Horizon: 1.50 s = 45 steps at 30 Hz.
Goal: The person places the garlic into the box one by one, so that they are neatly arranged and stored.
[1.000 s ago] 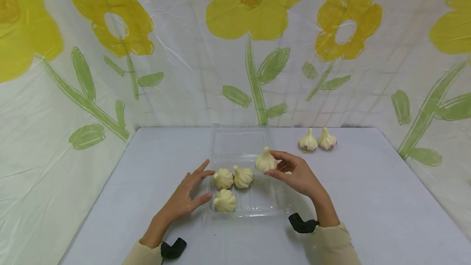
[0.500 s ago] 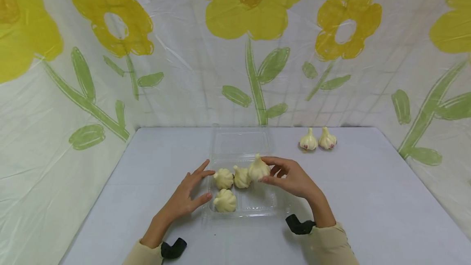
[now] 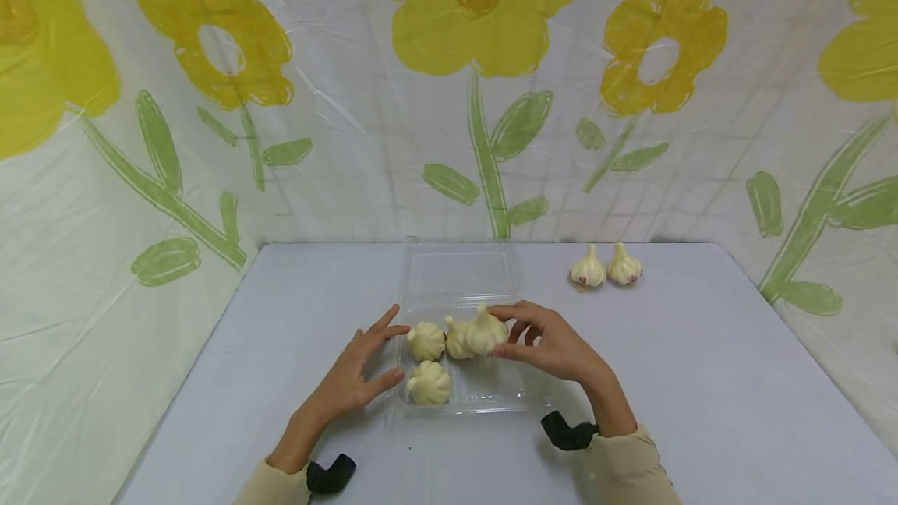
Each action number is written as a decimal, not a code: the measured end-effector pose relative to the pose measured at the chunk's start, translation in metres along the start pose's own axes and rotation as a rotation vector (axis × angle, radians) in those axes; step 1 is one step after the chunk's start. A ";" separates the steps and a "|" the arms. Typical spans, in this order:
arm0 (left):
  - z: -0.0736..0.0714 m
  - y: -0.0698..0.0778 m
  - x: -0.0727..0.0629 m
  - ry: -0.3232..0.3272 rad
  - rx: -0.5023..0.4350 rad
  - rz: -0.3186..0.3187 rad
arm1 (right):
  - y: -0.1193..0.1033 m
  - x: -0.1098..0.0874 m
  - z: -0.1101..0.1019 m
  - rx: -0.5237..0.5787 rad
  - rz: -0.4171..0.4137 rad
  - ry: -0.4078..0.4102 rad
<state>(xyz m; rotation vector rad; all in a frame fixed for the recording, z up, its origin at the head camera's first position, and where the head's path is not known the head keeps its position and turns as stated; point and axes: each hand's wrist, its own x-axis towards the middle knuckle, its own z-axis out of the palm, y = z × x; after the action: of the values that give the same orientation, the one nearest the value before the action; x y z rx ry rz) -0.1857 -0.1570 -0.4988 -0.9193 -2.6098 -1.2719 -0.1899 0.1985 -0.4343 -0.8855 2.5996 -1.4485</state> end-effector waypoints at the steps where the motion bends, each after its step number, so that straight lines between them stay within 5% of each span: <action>1: 0.000 0.000 0.000 0.000 -0.001 0.000 | 0.000 0.000 0.001 0.003 -0.001 -0.013; 20: 0.000 0.002 0.000 0.005 0.009 -0.009 | -0.004 0.003 0.017 -0.002 0.021 -0.231; 45: 0.000 0.005 0.000 0.014 0.033 0.008 | -0.007 0.004 0.025 -0.046 0.049 -0.268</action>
<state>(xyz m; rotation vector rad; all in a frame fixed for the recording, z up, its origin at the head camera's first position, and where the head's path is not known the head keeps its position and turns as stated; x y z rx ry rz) -0.1832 -0.1548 -0.4950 -0.9110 -2.6061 -1.2256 -0.1827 0.1746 -0.4416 -0.9411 2.4469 -1.1719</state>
